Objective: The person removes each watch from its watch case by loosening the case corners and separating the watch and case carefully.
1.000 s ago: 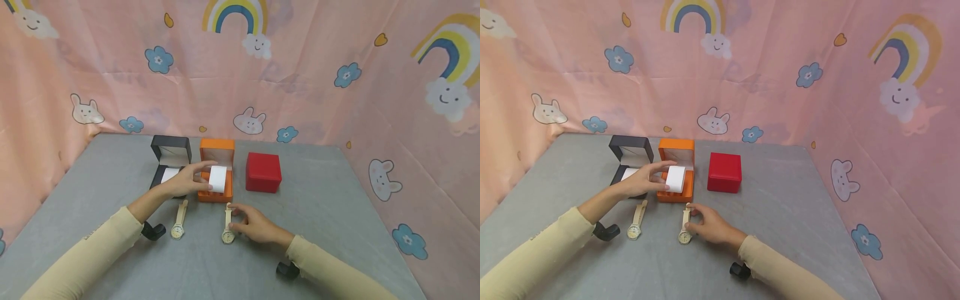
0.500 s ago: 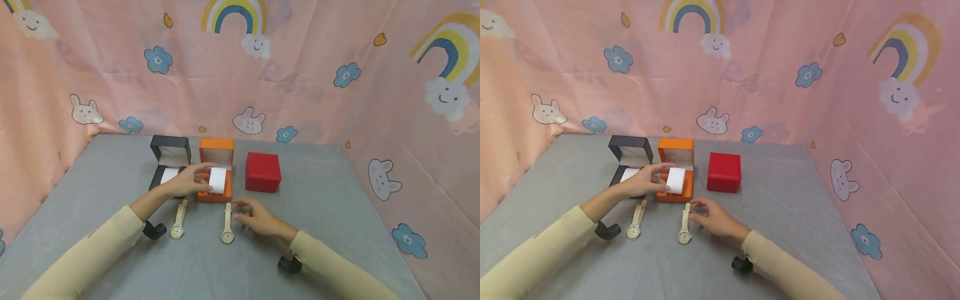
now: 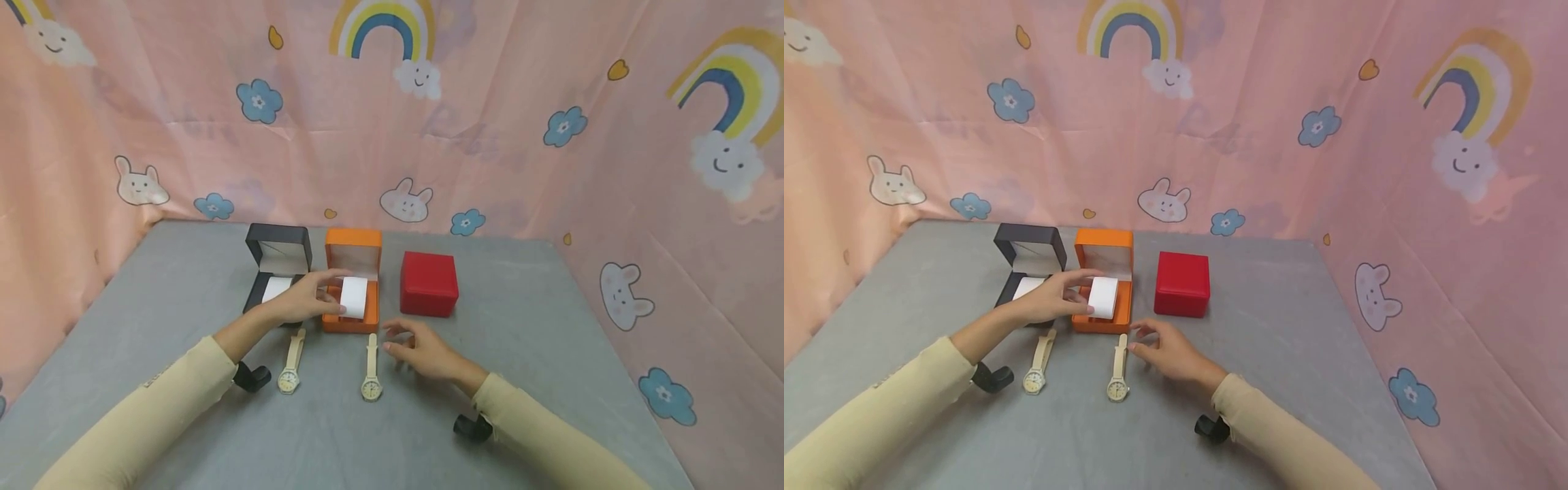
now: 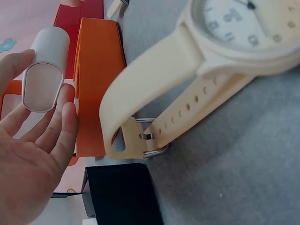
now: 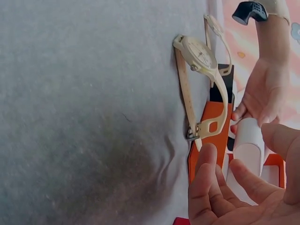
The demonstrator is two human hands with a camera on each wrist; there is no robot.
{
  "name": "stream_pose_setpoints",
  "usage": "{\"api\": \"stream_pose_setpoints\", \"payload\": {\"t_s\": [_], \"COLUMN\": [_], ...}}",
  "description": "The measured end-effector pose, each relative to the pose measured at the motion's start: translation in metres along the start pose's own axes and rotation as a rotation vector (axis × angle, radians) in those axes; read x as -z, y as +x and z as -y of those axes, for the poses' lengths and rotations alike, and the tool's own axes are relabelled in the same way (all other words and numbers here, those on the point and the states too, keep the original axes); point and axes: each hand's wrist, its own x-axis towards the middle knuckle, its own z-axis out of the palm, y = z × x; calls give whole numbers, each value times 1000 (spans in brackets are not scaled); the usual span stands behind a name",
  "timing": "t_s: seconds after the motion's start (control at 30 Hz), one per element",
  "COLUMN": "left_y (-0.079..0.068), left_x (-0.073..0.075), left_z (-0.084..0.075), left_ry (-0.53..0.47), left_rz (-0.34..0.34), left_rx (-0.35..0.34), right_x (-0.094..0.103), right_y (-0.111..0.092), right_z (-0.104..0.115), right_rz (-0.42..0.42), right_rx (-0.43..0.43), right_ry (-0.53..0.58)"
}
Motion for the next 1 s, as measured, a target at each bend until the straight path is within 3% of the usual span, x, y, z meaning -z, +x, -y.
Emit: {"api": "stream_pose_setpoints", "payload": {"t_s": [0.37,0.77,1.0], "left_y": [4,10,14], "left_x": [0,-1,-2], "left_z": [-1,4,8], "left_ry": [74,87,145], "left_rz": [-38,-33,-35], "left_rx": [10,8,17], "right_x": [3,5,7], "right_y": [0,-1,-2], "right_z": [1,2,2], "right_rz": [-28,-22,-12], "right_rx": [-15,9,-10], "right_ry": [-26,-12,-17]}}
